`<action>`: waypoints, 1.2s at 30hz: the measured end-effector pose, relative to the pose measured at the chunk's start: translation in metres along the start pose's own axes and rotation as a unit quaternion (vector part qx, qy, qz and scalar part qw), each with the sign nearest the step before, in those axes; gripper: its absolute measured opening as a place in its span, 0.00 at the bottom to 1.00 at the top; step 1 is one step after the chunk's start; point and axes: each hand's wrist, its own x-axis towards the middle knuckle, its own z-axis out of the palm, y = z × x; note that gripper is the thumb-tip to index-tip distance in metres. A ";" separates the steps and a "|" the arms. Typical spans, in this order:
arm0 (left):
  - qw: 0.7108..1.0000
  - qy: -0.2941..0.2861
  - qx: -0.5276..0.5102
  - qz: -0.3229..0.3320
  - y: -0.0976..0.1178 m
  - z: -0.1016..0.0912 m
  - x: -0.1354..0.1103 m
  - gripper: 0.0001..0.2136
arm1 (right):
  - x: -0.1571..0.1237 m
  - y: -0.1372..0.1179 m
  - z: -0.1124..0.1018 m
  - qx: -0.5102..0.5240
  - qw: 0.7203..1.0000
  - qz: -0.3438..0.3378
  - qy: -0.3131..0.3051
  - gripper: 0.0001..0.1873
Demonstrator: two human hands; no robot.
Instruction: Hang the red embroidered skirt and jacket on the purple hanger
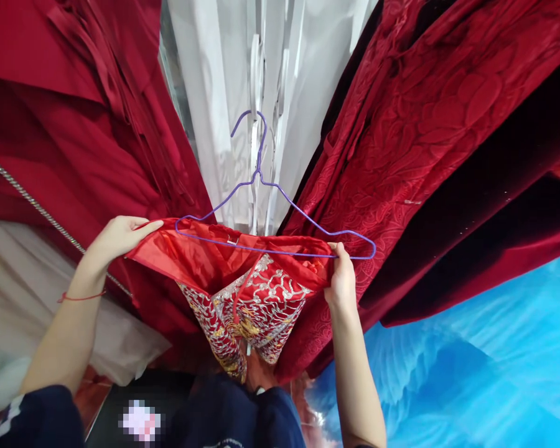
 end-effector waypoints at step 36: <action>0.926 0.120 0.123 0.337 0.053 0.116 0.026 0.18 | 0.018 -0.099 -0.054 -0.059 0.994 0.049 -0.084 0.29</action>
